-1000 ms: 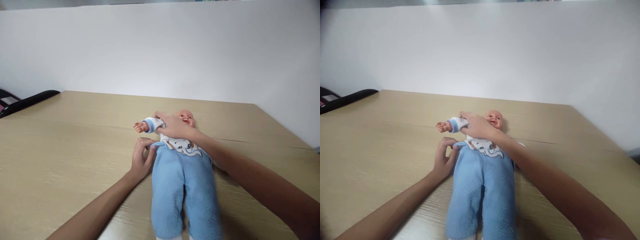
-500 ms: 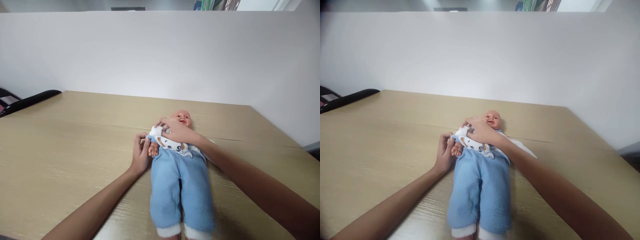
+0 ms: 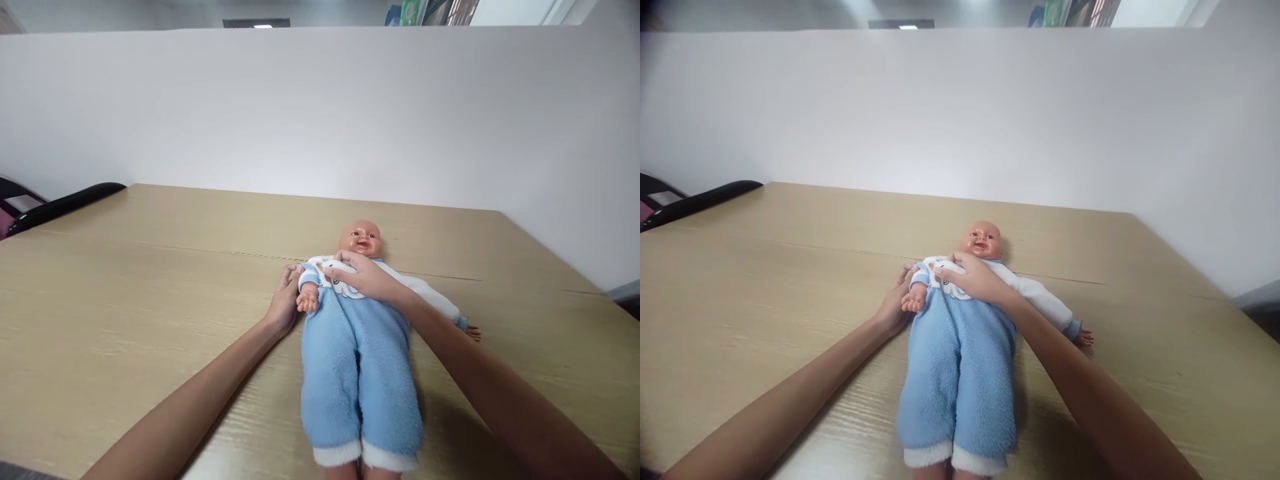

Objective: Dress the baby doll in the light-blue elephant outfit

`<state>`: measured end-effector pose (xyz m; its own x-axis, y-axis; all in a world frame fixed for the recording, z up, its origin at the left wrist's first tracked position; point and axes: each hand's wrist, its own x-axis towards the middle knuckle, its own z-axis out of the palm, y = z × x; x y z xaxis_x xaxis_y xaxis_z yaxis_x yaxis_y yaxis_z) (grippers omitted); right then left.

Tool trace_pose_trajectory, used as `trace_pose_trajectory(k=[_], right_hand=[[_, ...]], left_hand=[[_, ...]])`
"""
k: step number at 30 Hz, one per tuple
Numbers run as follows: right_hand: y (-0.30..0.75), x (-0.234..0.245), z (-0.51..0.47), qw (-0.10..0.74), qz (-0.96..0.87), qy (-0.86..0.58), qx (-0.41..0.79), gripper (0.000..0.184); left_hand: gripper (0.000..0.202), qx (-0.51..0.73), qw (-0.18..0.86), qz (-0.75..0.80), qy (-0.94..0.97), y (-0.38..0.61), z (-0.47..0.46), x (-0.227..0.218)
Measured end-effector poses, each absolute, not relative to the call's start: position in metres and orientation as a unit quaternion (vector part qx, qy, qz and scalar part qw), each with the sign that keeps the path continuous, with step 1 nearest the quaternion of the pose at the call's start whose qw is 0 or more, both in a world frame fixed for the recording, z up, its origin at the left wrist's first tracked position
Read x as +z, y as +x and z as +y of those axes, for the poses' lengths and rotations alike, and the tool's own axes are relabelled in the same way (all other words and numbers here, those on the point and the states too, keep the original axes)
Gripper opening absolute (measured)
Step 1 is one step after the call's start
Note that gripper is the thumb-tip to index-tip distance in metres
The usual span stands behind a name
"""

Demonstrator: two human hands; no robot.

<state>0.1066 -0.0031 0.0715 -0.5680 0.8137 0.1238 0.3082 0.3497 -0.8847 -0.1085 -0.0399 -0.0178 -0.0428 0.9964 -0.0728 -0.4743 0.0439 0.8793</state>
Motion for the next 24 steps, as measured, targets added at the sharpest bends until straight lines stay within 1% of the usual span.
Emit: trace_pose_trajectory(k=[4, 8, 16, 24], right_hand=[[0.113, 0.063, -0.004, 0.338, -0.7, -0.345, 0.526, 0.038], [0.117, 0.059, -0.005, 0.357, -0.662, -0.326, 0.573, 0.043], [0.12, 0.05, -0.001, 0.375, -0.631, -0.32, 0.599, 0.046], [0.127, 0.046, 0.0, 0.381, -0.606, -0.323, 0.619, 0.049]], left_hand=[[0.046, 0.597, 0.585, 0.398, 0.378, -0.113, -0.035, -0.016], [0.041, 0.57, 0.594, 0.386, 0.416, -0.117, -0.023, -0.013], [0.043, 0.527, 0.633, 0.352, 0.446, -0.106, 0.026, -0.019], [0.03, 0.491, 0.632, 0.349, 0.487, -0.113, 0.032, -0.009]])
